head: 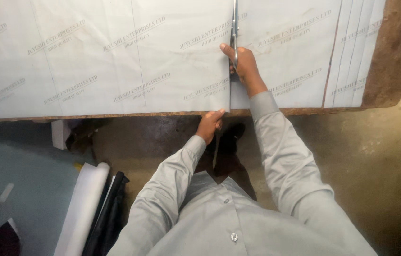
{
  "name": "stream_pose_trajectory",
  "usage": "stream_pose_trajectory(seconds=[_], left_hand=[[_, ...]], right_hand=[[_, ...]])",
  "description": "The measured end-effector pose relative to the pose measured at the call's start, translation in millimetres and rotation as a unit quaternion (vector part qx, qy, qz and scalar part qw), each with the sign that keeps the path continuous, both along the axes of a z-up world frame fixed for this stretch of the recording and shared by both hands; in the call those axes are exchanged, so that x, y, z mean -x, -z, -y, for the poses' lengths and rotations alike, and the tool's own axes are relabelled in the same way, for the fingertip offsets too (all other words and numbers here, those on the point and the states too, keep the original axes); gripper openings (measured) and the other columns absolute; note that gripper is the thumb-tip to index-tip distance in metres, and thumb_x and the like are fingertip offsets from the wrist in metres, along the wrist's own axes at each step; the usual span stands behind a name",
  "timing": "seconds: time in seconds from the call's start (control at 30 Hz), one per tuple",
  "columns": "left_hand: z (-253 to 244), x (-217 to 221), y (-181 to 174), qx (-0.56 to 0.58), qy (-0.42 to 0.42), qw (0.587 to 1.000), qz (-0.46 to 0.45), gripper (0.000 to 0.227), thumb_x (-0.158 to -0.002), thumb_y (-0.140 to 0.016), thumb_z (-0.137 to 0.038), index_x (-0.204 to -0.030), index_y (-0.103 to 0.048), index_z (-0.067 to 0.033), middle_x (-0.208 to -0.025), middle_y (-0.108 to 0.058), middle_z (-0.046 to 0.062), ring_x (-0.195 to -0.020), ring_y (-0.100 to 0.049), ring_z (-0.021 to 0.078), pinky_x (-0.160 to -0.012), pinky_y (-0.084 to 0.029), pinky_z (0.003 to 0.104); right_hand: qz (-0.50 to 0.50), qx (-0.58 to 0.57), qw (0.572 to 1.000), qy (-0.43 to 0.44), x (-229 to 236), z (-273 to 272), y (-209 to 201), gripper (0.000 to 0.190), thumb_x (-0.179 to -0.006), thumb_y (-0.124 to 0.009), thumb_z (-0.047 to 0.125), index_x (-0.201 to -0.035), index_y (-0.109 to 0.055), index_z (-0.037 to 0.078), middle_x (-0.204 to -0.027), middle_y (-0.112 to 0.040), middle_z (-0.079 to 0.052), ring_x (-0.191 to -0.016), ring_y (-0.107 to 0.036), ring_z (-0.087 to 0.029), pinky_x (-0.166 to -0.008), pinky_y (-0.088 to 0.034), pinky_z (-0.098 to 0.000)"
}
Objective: The person uses a pair of large shears to cut a sheet of white material laid out on a wooden workbench. They make several straight cuts along the length of the material, separating it into strips.
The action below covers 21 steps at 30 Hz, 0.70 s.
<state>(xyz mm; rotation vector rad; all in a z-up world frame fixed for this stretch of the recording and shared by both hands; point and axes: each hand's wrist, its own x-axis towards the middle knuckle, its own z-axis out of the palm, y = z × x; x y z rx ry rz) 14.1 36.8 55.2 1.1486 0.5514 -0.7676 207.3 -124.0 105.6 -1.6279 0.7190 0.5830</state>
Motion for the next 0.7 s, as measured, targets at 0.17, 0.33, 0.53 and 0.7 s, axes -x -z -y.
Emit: stream_pose_trajectory(seconds=[0.17, 0.33, 0.53, 0.7], left_hand=[[1, -4, -7, -0.005, 0.001, 1.000, -0.006, 0.055, -0.101, -0.066, -0.039, -0.056, -0.043, -0.0187, -0.049, -0.041, -0.002, -0.051, -0.041, 0.0119, -0.060, -0.036, 0.029], [-2, -7, -13, -0.022, 0.026, 0.999, -0.007, 0.056, -0.102, -0.065, -0.041, -0.056, -0.042, -0.0194, -0.051, -0.041, -0.003, -0.053, -0.040, 0.0114, -0.063, -0.035, 0.028], [-9, -24, -17, 0.037, 0.144, 0.983, -0.107, 0.043, -0.103, -0.070, -0.050, -0.102, -0.078, -0.0084, -0.071, -0.069, 0.002, -0.062, -0.065, 0.0109, -0.061, -0.053, 0.026], [5, -76, -10, -0.381, 0.233, 0.822, 0.353, 0.031, -0.106, -0.068, -0.041, -0.122, -0.077, -0.0155, -0.111, -0.077, 0.008, -0.114, -0.072, 0.0281, -0.101, -0.054, 0.044]], right_hand=[[0.044, 0.017, 0.999, -0.008, 3, -1, 7, 0.060, -0.090, -0.081, 0.058, -0.071, -0.041, 0.019, -0.062, -0.046, 0.004, -0.053, -0.050, -0.011, -0.049, -0.043, -0.0259], [0.042, 0.048, 0.998, -0.012, 2, -3, 7, 0.062, -0.091, -0.083, 0.057, -0.070, -0.037, 0.021, -0.062, -0.048, 0.004, -0.054, -0.053, -0.011, -0.051, -0.044, -0.0263], [0.004, 0.069, 0.998, 0.007, -1, 4, 51, 0.045, -0.092, -0.086, 0.049, -0.084, -0.069, 0.008, -0.064, -0.063, -0.004, -0.056, -0.069, -0.014, -0.051, -0.064, -0.0253], [0.008, 0.076, 0.997, -0.005, -2, 7, 44, 0.048, -0.095, -0.083, 0.050, -0.078, -0.067, 0.009, -0.059, -0.059, -0.002, -0.050, -0.065, -0.012, -0.046, -0.060, -0.0233]])
